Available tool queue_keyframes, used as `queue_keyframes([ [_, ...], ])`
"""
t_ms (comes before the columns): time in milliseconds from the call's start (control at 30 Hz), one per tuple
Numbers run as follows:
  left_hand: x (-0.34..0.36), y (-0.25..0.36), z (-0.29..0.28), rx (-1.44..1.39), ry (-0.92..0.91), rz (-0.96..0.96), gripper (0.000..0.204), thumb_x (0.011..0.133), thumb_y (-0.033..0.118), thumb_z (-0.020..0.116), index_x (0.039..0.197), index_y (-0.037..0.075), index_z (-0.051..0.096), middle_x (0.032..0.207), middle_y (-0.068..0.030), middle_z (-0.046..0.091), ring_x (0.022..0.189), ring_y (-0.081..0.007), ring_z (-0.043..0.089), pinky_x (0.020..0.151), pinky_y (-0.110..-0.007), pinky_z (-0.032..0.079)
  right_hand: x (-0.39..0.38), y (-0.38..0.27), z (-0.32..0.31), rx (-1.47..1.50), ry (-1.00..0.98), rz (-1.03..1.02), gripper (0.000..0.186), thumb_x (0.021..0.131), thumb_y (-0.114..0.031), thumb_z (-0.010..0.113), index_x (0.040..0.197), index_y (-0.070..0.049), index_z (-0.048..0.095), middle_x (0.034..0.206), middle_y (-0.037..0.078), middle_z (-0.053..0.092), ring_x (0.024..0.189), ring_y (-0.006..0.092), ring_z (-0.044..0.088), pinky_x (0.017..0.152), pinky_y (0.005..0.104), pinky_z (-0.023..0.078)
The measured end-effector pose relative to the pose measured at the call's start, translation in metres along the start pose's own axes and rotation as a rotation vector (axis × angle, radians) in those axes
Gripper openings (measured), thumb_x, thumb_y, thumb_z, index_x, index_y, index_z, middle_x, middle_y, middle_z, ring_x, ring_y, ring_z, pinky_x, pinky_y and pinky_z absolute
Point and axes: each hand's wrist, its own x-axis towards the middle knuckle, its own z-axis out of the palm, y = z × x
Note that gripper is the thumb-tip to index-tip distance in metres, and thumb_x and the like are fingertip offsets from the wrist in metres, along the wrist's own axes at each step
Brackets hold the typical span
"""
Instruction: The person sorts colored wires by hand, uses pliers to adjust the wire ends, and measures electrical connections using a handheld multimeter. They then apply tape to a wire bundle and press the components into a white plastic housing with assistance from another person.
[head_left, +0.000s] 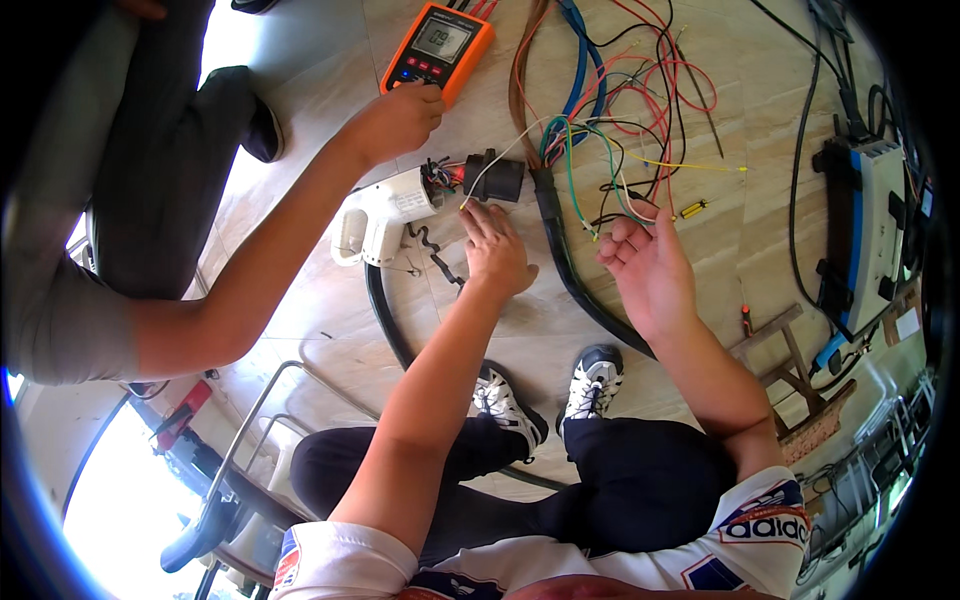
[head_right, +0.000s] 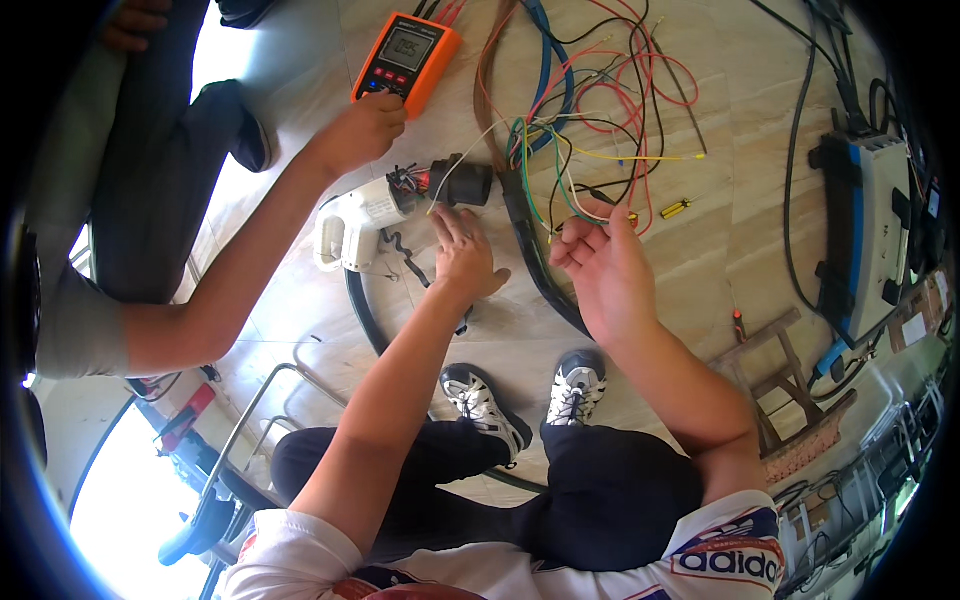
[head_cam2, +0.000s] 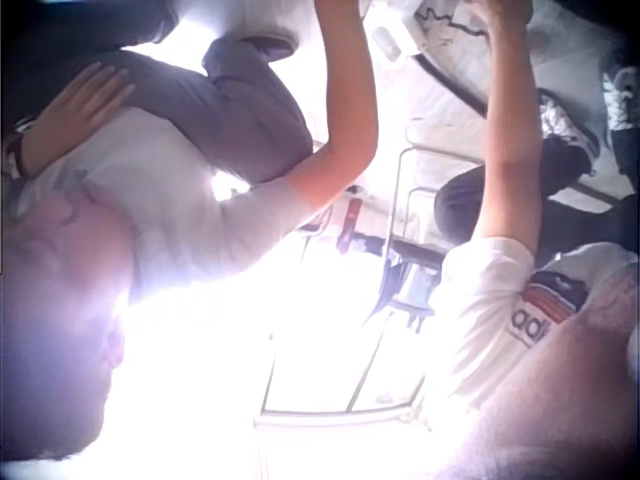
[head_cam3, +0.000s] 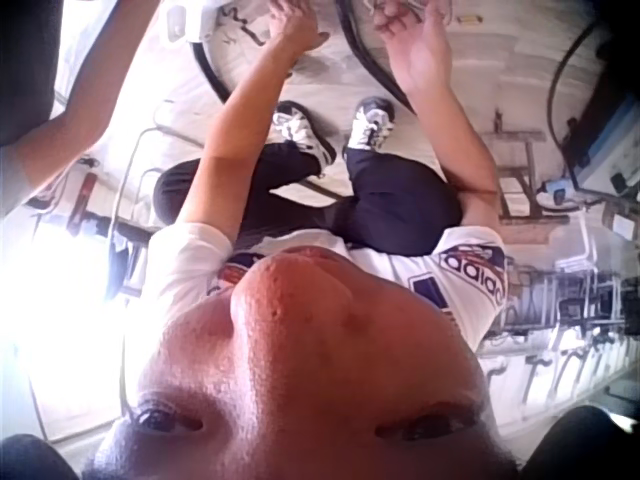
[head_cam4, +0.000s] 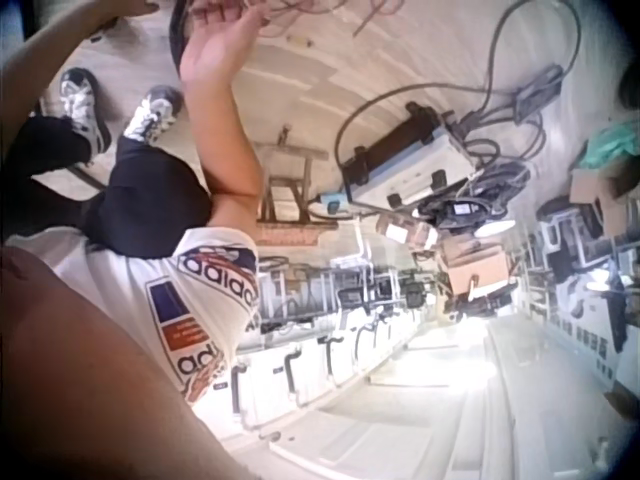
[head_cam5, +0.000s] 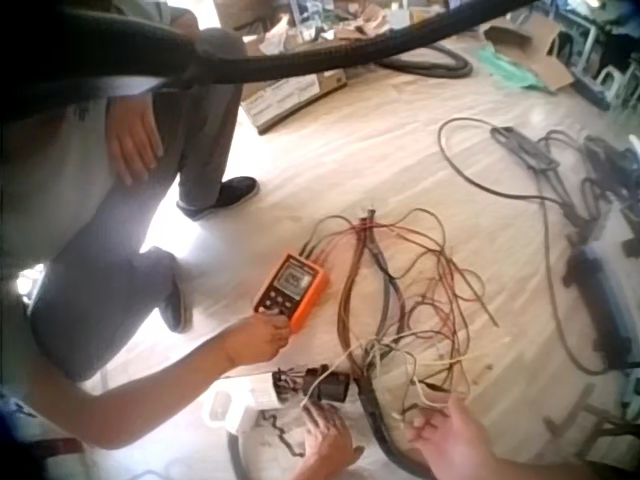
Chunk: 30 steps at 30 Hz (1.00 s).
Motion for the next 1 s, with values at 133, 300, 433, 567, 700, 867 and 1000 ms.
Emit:
queue_keyframes([
  [133,0.0000,0.0022,-0.0078,-0.004,-0.075,-0.002,0.115,0.068,0.041,0.078,0.146,-0.016,0.014,0.148,-0.0464,0.004,0.139,-0.0617,0.007,0.103,-0.052,0.041,-0.0008,-0.0019,0.0022,-0.006,0.001,0.005,0.041,0.103,-0.045,0.041,0.115,-0.007,0.053,0.090,0.006,0.057,0.085,0.0204,0.055,0.081,0.0349,0.045],
  [300,0.0014,0.0024,-0.0104,-0.013,-0.080,-0.003,0.108,0.068,0.030,0.074,0.144,-0.018,0.013,0.148,-0.0471,0.005,0.139,-0.0624,0.007,0.105,-0.052,0.040,-0.0017,-0.0013,0.0032,-0.011,-0.001,0.008,0.041,0.103,-0.045,0.040,0.114,-0.007,0.054,0.089,0.006,0.057,0.085,0.0201,0.055,0.081,0.0341,0.045],
  [433,0.0018,0.0027,-0.0087,-0.021,-0.077,0.001,0.105,0.068,0.025,0.071,0.144,-0.019,0.013,0.147,-0.0478,0.005,0.138,-0.0628,0.008,0.106,-0.053,0.038,-0.0030,0.0002,0.0025,-0.002,0.004,0.007,0.041,0.103,-0.045,0.040,0.114,-0.008,0.054,0.089,0.005,0.057,0.085,0.0199,0.055,0.080,0.0339,0.045],
  [567,0.0024,0.0024,-0.0061,-0.016,-0.071,0.003,0.103,0.069,0.023,0.070,0.143,-0.019,0.013,0.147,-0.0483,0.005,0.138,-0.0634,0.008,0.108,-0.053,0.035,-0.0041,0.0006,0.0015,-0.006,0.007,0.011,0.042,0.103,-0.045,0.040,0.115,-0.008,0.054,0.089,0.005,0.057,0.084,0.0197,0.055,0.081,0.0338,0.045],
  [700,0.0023,0.0018,-0.0042,-0.030,-0.048,0.009,0.101,0.069,0.021,0.068,0.143,-0.020,0.013,0.146,-0.0486,0.005,0.137,-0.0641,0.008,0.108,-0.053,0.035,-0.0055,0.0006,0.0010,-0.021,-0.002,0.009,0.042,0.103,-0.045,0.040,0.115,-0.008,0.054,0.089,0.005,0.057,0.084,0.0194,0.056,0.081,0.0337,0.045],
  [867,0.0024,0.0011,-0.0055,-0.013,-0.075,0.020,0.100,0.070,0.020,0.067,0.143,-0.021,0.012,0.146,-0.0490,0.004,0.138,-0.0641,0.008,0.108,-0.053,0.035,-0.0049,0.0021,0.0027,-0.030,-0.006,0.008,0.042,0.103,-0.045,0.040,0.115,-0.007,0.054,0.089,0.005,0.057,0.084,0.0190,0.055,0.080,0.0334,0.045],
  [1000,0.0023,0.0011,-0.0065,-0.017,-0.079,0.016,0.099,0.071,0.020,0.066,0.143,-0.021,0.012,0.146,-0.0490,0.004,0.138,-0.0640,0.007,0.108,-0.052,0.035,-0.0043,0.0026,0.0047,-0.042,-0.018,0.007,0.043,0.103,-0.046,0.040,0.115,-0.007,0.054,0.089,0.005,0.057,0.084,0.0188,0.055,0.080,0.0332,0.045],
])
